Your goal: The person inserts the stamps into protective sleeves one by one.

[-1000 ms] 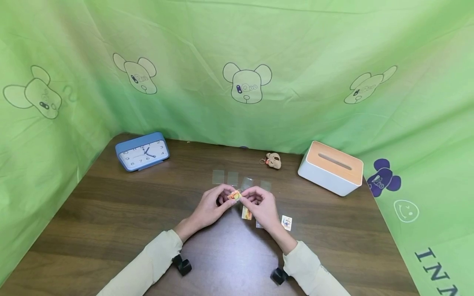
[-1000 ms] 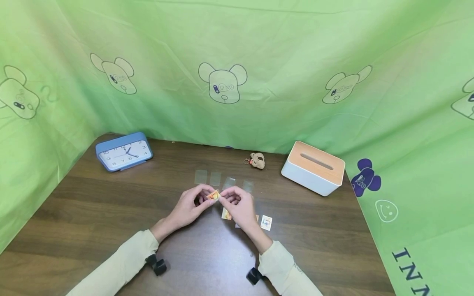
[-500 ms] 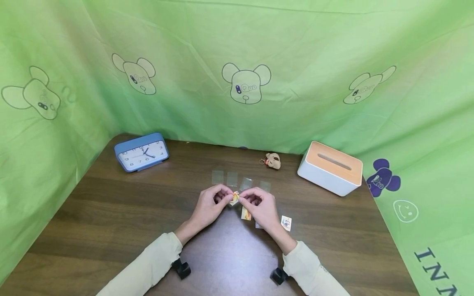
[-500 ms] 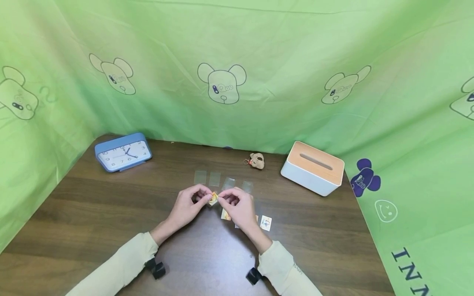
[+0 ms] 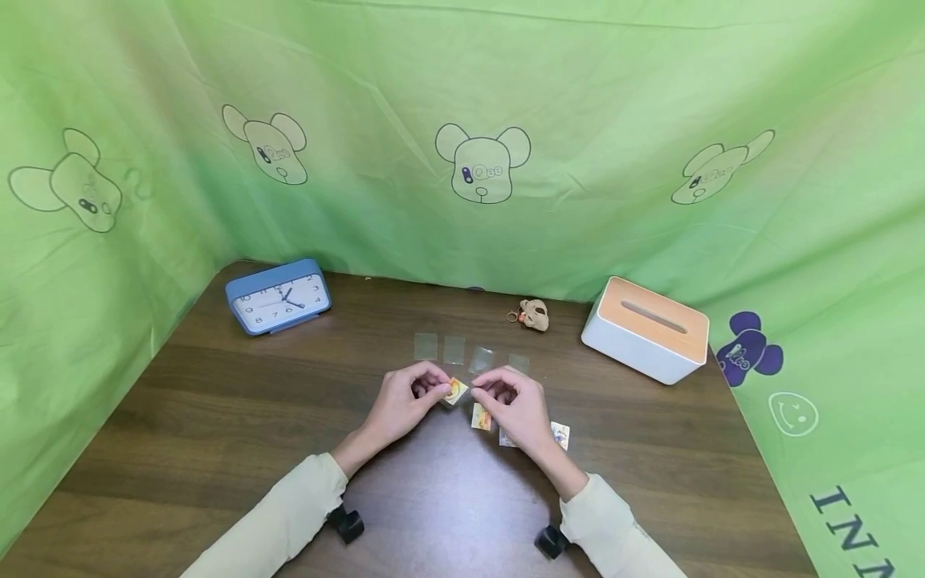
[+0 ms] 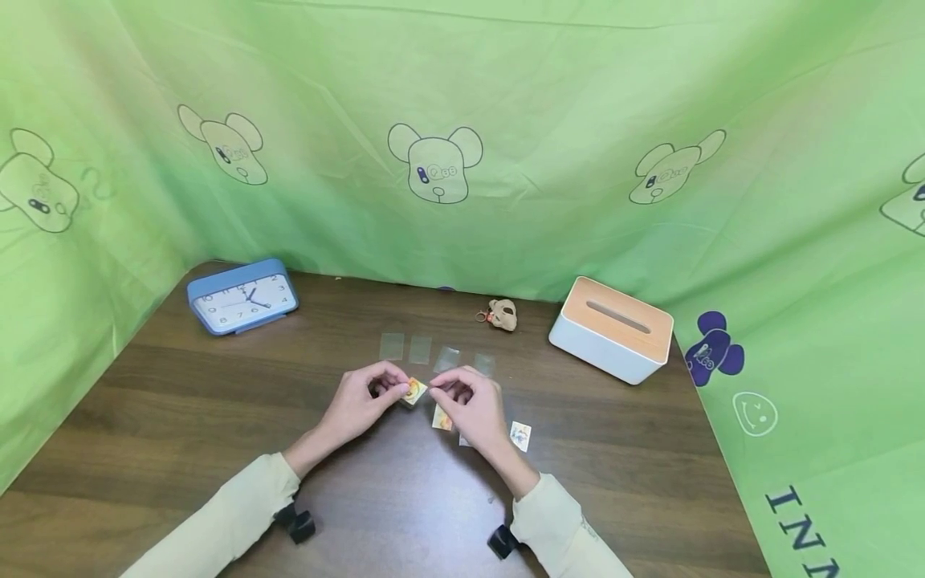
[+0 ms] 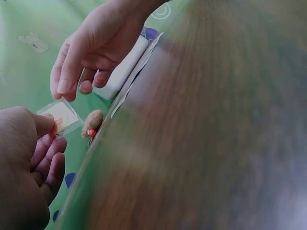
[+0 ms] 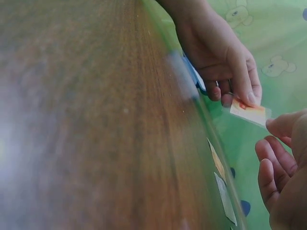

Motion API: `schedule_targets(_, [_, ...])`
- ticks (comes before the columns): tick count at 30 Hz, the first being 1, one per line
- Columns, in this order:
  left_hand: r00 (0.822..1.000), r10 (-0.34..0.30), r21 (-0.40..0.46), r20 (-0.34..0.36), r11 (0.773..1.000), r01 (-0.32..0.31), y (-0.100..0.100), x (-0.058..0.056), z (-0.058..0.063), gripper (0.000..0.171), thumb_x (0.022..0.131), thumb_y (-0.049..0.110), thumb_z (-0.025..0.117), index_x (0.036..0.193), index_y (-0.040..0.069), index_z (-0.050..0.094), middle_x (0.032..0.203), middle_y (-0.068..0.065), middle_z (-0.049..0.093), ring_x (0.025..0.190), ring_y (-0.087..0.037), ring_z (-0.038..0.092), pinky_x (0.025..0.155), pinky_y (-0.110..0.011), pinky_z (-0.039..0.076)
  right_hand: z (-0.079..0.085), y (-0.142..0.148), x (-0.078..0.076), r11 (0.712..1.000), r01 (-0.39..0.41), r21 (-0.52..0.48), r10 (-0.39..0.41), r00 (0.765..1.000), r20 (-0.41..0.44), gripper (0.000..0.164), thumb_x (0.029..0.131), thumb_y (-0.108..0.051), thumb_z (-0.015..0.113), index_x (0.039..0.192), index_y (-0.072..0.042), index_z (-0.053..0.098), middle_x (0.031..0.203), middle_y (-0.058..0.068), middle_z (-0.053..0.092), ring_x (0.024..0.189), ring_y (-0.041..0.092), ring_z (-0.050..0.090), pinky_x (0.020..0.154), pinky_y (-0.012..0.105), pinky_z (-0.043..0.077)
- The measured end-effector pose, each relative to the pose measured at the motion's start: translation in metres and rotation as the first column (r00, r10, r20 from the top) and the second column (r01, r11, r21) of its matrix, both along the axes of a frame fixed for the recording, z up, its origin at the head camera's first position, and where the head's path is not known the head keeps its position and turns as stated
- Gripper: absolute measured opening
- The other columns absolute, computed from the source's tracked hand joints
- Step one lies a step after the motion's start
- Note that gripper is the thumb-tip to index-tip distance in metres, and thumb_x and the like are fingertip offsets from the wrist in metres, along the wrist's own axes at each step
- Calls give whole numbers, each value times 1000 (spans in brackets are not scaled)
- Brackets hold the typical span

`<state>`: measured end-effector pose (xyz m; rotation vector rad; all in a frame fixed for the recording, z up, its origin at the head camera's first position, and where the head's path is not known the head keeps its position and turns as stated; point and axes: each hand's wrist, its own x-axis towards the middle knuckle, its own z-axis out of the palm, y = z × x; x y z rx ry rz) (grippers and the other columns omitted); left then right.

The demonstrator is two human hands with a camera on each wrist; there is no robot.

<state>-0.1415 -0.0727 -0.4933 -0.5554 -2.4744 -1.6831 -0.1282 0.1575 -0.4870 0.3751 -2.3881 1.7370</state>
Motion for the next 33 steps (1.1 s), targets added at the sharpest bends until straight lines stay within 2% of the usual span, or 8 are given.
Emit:
schedule_targets(5, [999,34,-13,9,999,-34,-11,-4,1,7,98,4,85,99,8,79,86,2,76,73,-5,63,67,-21,53,0,6,2,1000,-1,7,1,1000,-1,12,90,1,90,97,-8,84,86,5,74,73,6,63,63,17,49])
schedule_targets(13, [994,101,2,44,995,-101,-30,-13,0,9,96,2,86,99,6,79,87,-2,79,75,-7,65,69,-19,54,-1,19,4,993,2,119,-4,1000,14,15,89,2,90,98,-9,85,85,0,73,72,4,62,65,18,51])
schedule_targets(17, [991,131,-7,25,991,-131,-39,-17,-3,9,96,2,86,99,6,78,86,-3,78,76,-6,66,69,-18,53,-3,23,5,983,2,185,-1,1000,-9,17,88,2,91,98,-11,85,89,-2,75,75,5,65,69,21,55])
schedule_targets(21, [986,166,-16,-15,986,-166,-46,-21,-4,9,96,0,85,98,5,77,86,-5,77,77,-7,66,69,-16,51,-8,26,5,962,0,274,25,996,-88,20,84,-1,94,96,-14,86,95,-5,79,86,11,69,78,27,56])
schedule_targets(26, [979,204,-24,-26,978,-205,-52,-25,-5,10,95,-1,85,99,3,76,87,-7,76,77,-10,65,68,-15,50,-19,31,3,936,28,351,52,975,-215,21,80,-7,96,96,-16,86,100,-6,79,102,18,67,91,32,51])
schedule_targets(29, [974,227,-38,-23,973,-228,-56,-28,-7,11,95,-1,85,99,4,76,88,-8,76,78,-12,66,69,-14,50,-20,31,4,917,32,398,60,974,-218,23,78,-8,99,96,-15,86,105,-2,78,108,24,64,97,41,50])
schedule_targets(33, [967,253,-76,-30,964,-255,-59,-33,-10,11,96,0,85,98,4,75,89,-8,76,79,-16,68,70,-15,51,-15,29,7,882,22,470,68,982,-174,25,75,-10,101,95,-14,86,115,6,76,120,34,60,106,56,44])
